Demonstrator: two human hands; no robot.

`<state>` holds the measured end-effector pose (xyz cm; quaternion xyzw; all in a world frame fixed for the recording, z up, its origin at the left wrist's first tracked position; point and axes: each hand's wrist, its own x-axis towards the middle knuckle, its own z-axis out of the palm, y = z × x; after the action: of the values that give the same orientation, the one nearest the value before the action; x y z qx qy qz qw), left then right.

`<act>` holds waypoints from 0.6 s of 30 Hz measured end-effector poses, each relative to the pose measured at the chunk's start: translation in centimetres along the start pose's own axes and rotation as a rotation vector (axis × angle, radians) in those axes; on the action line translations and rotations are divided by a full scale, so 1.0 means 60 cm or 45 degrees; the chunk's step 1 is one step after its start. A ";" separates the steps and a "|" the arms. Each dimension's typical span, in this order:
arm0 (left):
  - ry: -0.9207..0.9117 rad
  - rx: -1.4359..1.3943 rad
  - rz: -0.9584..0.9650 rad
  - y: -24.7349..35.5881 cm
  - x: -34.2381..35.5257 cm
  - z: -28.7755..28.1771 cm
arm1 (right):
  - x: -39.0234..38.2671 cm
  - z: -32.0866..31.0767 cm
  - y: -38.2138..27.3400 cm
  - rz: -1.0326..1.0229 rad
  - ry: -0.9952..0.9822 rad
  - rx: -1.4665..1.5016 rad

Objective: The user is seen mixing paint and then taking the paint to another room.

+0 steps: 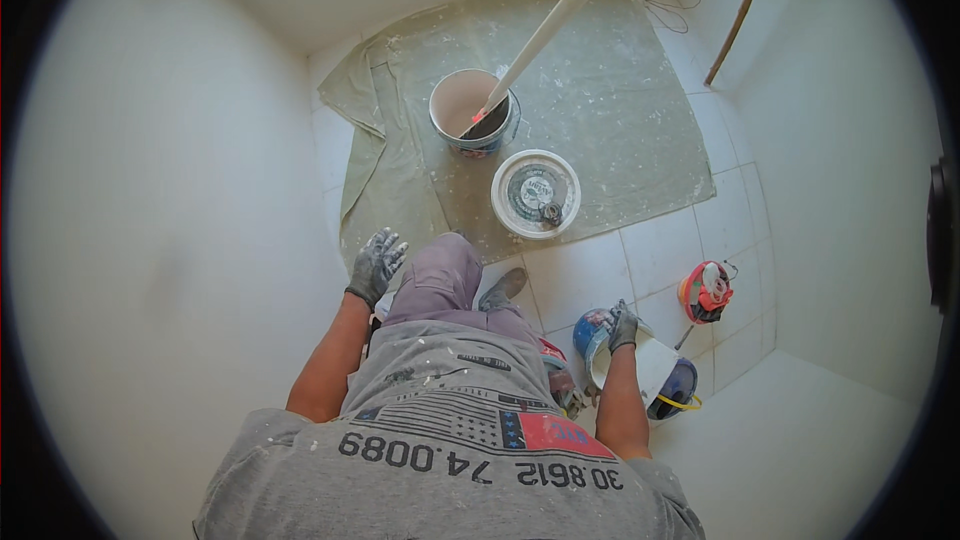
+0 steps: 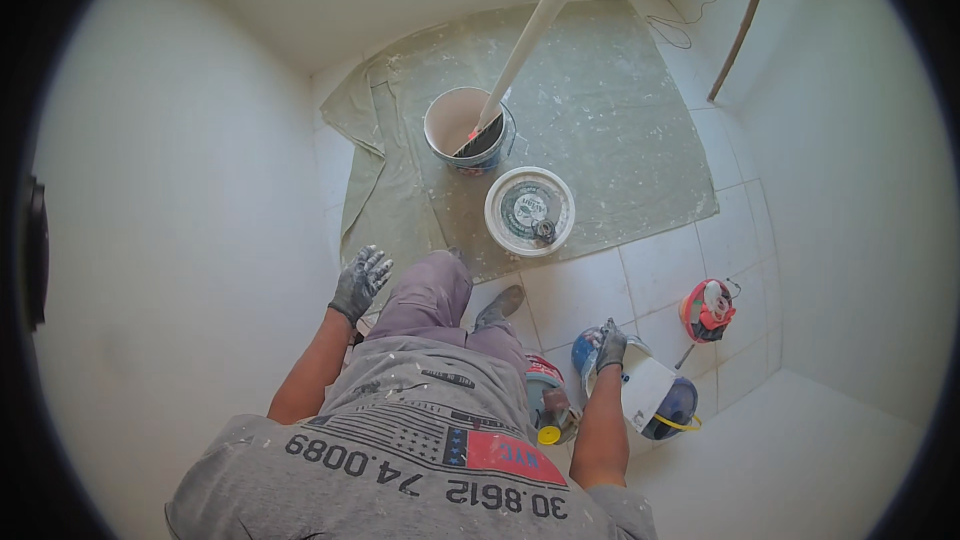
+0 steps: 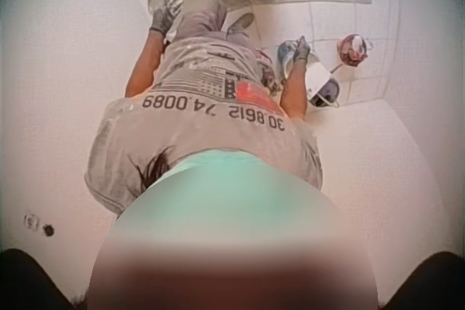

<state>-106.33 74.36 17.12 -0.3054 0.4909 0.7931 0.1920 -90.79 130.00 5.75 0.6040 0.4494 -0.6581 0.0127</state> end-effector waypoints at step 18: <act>0.306 -0.517 -0.515 0.061 0.512 0.108 | -0.150 0.062 0.049 0.468 0.140 -0.329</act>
<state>-133.17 78.67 1.02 -0.5205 0.2710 0.7788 0.2216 -89.64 121.23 10.82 0.7039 0.4125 -0.5478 0.1851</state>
